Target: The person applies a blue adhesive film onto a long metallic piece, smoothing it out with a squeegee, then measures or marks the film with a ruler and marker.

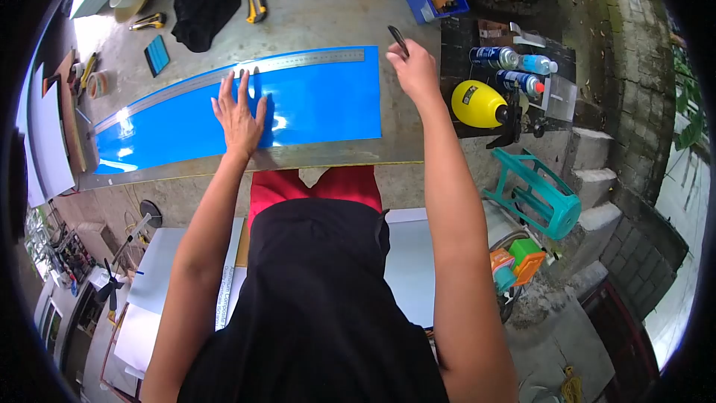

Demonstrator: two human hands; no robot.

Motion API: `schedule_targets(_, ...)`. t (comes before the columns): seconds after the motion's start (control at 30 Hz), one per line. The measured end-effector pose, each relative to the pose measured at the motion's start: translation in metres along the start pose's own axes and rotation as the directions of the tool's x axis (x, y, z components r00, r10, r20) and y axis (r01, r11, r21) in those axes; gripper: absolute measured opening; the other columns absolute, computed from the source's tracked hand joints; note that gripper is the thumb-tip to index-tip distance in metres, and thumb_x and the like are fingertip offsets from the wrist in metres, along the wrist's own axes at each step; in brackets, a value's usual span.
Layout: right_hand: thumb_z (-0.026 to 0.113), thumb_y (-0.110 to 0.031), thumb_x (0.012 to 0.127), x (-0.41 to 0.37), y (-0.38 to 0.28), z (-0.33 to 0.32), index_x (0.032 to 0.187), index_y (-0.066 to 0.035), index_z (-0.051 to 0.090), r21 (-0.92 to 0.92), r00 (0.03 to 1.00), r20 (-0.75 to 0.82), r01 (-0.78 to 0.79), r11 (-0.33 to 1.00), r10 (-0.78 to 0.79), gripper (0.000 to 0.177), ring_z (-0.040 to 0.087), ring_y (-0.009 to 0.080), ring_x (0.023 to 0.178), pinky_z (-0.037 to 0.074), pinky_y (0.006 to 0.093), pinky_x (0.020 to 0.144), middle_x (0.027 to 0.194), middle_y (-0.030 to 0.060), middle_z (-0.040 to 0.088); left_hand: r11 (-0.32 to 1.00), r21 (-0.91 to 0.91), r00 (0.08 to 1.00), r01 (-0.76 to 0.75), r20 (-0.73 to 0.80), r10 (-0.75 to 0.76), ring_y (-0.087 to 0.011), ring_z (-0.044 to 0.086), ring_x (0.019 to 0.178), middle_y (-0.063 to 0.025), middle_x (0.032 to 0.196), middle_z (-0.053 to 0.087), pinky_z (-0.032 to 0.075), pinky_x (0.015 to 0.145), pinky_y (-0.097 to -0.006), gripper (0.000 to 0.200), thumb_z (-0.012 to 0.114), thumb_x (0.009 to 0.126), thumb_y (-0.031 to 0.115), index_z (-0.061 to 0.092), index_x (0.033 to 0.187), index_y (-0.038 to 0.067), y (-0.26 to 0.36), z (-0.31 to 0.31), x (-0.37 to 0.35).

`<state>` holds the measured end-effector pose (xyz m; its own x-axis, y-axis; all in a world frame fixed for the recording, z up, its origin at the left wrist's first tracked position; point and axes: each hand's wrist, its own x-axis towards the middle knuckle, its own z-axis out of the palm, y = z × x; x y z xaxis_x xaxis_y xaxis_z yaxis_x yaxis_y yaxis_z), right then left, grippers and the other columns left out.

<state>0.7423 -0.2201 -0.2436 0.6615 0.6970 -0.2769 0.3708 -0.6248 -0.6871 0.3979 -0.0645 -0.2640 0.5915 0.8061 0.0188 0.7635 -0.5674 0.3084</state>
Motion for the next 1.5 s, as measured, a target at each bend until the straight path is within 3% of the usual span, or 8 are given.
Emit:
schedule_targets(0.1, 0.082, -0.023, 0.084, 0.015, -0.014, 0.004, 0.093, -0.001, 0.073, -0.028, 0.991, 0.112, -0.071, 0.997, 0.073, 0.025, 0.072, 0.0265, 0.08, 0.055, 0.0392, 0.076, 0.082, 0.0131, 0.074, 0.999, 0.043, 1.0, 0.002, 0.016, -0.003, -0.0324, 0.024, 0.154, -0.0088, 0.164, 0.029, 0.01, 0.122, -0.0671, 0.071, 0.069, 0.094, 0.04, 0.041, 0.158, 0.028, 0.007, 0.014, 0.008)
schedule_targets(0.3, 0.088, -0.021, 0.079, 0.027, -0.019, 0.021, 0.081, 0.001, 0.073, -0.041, 0.992, 0.11, -0.06, 0.997, 0.064, 0.027, 0.071, 0.0256, 0.067, 0.055, 0.0401, 0.067, 0.071, 0.0159, 0.071, 0.989, 0.146, 1.0, -0.018, -0.013, 0.021, -0.0339, 0.023, 0.156, -0.0089, 0.164, 0.031, 0.008, 0.122, -0.0658, 0.066, 0.06, 0.099, 0.046, 0.039, 0.16, 0.032, 0.005, 0.03, 0.007)
schedule_targets(0.43, 0.092, -0.029, 0.075, 0.029, -0.019, 0.025, 0.083, 0.0, 0.075, -0.07, 0.981, 0.125, -0.142, 0.987, 0.15, 0.035, 0.069, 0.0207, 0.069, 0.054, 0.0368, 0.067, 0.074, 0.0121, 0.072, 0.985, 0.171, 1.0, -0.017, -0.011, 0.019, -0.0328, 0.024, 0.156, -0.0077, 0.164, 0.032, 0.009, 0.122, -0.0648, 0.066, 0.059, 0.099, 0.045, 0.039, 0.16, 0.033, 0.005, 0.031, 0.007)
schedule_targets(0.5, 0.091, -0.022, 0.076, 0.028, -0.02, 0.025, 0.079, 0.001, 0.073, -0.075, 0.987, 0.094, -0.123, 0.99, 0.129, 0.03, 0.07, 0.025, 0.064, 0.056, 0.0403, 0.064, 0.069, 0.016, 0.071, 0.984, 0.177, 1.0, -0.021, -0.009, 0.023, -0.0325, 0.024, 0.156, -0.0073, 0.164, 0.032, 0.009, 0.123, -0.0644, 0.066, 0.059, 0.098, 0.045, 0.039, 0.16, 0.033, 0.005, 0.031, 0.008)
schedule_targets(1.03, 0.091, -0.027, 0.076, 0.031, -0.02, 0.03, 0.076, -0.002, 0.075, -0.134, 0.981, 0.087, -0.162, 0.978, 0.175, 0.03, 0.073, 0.0284, 0.069, 0.058, 0.0397, 0.069, 0.072, 0.0161, 0.073, 0.982, 0.186, 0.999, -0.036, -0.018, 0.04, -0.033, 0.025, 0.155, -0.0086, 0.164, 0.033, 0.009, 0.122, -0.0653, 0.066, 0.057, 0.098, 0.049, 0.041, 0.16, 0.031, 0.001, 0.035, 0.008)
schedule_targets(1.1, 0.094, -0.033, 0.073, 0.031, -0.016, 0.033, 0.075, -0.002, 0.073, -0.133, 0.993, 0.039, -0.107, 0.985, 0.114, 0.037, 0.065, 0.0185, 0.059, 0.053, 0.0358, 0.061, 0.064, 0.0103, 0.069, 0.982, 0.187, 0.999, -0.038, -0.024, 0.043, -0.0328, 0.025, 0.155, -0.0085, 0.164, 0.032, 0.009, 0.122, -0.0652, 0.067, 0.057, 0.098, 0.048, 0.04, 0.16, 0.031, 0.001, 0.035, 0.008)
schedule_targets(1.5, 0.093, -0.034, 0.073, 0.03, -0.01, 0.036, 0.075, -0.002, 0.073, -0.131, 0.998, 0.026, -0.061, 0.989, 0.065, 0.038, 0.066, 0.02, 0.058, 0.054, 0.036, 0.06, 0.063, 0.0112, 0.068, 0.978, 0.206, 0.999, -0.03, -0.026, 0.036, -0.0327, 0.024, 0.155, -0.009, 0.164, 0.032, 0.01, 0.123, -0.0648, 0.068, 0.058, 0.097, 0.047, 0.038, 0.161, 0.032, 0.003, 0.036, 0.008)
